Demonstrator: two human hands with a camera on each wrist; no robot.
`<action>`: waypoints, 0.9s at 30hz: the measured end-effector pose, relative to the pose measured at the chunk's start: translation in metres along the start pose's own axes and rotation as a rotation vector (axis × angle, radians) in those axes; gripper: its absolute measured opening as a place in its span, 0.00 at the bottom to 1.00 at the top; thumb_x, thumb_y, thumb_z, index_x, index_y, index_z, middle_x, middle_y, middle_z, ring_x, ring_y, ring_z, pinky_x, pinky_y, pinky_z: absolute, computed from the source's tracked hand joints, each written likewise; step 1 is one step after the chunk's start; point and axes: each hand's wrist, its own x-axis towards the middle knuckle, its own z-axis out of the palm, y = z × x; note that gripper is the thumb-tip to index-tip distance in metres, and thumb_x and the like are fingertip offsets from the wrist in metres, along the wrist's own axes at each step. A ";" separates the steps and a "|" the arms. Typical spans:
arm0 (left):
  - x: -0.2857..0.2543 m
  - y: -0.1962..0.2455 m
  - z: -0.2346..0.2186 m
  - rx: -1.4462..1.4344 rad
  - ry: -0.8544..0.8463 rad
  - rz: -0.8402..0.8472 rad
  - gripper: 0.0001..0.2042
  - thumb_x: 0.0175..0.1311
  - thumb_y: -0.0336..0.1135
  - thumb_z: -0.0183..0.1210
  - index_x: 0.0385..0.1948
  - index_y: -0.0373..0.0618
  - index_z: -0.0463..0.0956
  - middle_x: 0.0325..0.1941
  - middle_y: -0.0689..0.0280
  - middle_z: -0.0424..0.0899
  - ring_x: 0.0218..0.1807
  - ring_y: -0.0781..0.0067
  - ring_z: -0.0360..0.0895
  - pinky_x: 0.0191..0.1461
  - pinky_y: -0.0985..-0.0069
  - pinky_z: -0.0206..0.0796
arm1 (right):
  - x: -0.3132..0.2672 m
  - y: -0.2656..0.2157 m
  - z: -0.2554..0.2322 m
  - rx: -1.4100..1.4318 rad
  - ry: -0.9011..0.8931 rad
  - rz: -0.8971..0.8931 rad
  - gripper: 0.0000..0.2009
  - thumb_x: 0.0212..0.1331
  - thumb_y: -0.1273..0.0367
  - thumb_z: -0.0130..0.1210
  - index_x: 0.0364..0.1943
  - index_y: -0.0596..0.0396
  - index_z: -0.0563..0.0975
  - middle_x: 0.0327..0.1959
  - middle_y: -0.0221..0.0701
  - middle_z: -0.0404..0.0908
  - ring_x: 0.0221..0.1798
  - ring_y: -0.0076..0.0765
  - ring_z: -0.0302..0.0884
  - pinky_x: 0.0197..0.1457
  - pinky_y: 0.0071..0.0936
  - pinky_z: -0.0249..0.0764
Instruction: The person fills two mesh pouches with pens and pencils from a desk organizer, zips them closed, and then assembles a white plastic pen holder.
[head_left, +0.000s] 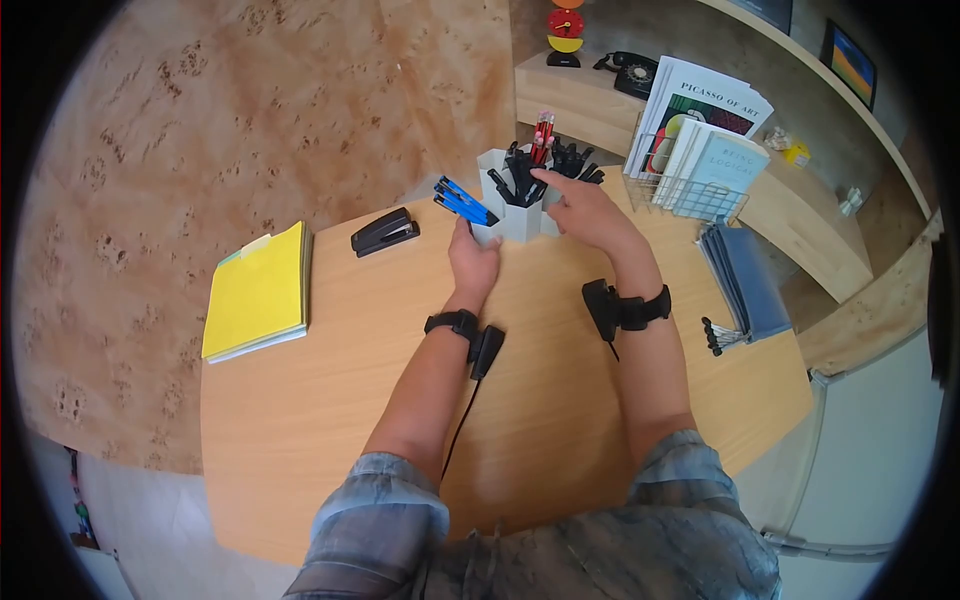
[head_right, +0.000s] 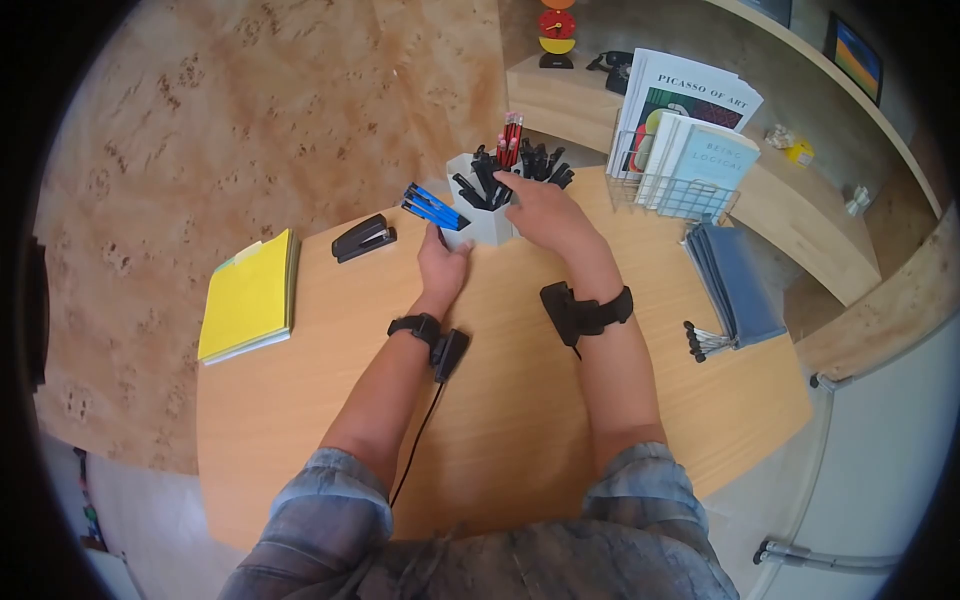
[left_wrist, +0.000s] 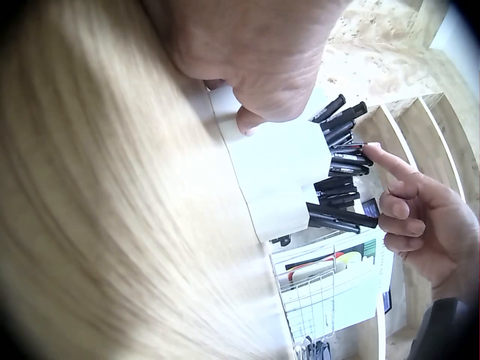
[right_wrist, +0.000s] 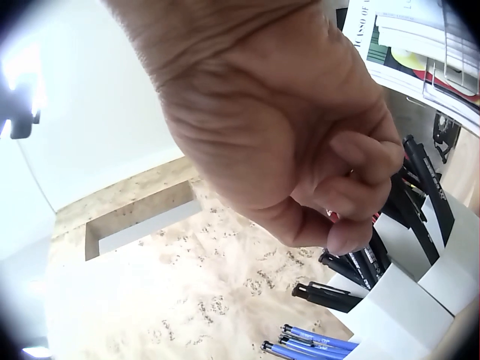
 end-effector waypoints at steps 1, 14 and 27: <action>0.000 -0.001 0.000 -0.004 0.000 0.010 0.25 0.47 0.22 0.62 0.51 0.36 0.67 0.46 0.52 0.79 0.50 0.54 0.77 0.55 0.68 0.67 | 0.000 0.001 0.000 0.015 -0.015 0.007 0.28 0.51 0.73 0.47 0.62 0.44 0.67 0.27 0.38 0.77 0.28 0.34 0.76 0.37 0.29 0.72; -0.001 0.003 -0.001 0.032 -0.018 -0.041 0.25 0.49 0.24 0.62 0.52 0.35 0.67 0.49 0.53 0.79 0.52 0.59 0.76 0.57 0.70 0.65 | -0.004 -0.012 -0.012 0.216 -0.079 0.100 0.29 0.52 0.76 0.45 0.63 0.41 0.67 0.20 0.29 0.75 0.24 0.22 0.72 0.29 0.21 0.68; 0.000 0.003 0.001 0.041 0.002 -0.059 0.25 0.49 0.25 0.62 0.52 0.35 0.66 0.48 0.53 0.78 0.51 0.59 0.77 0.56 0.71 0.66 | -0.005 0.005 -0.043 0.276 0.207 0.121 0.17 0.55 0.74 0.49 0.51 0.54 0.74 0.21 0.28 0.77 0.21 0.20 0.71 0.27 0.18 0.68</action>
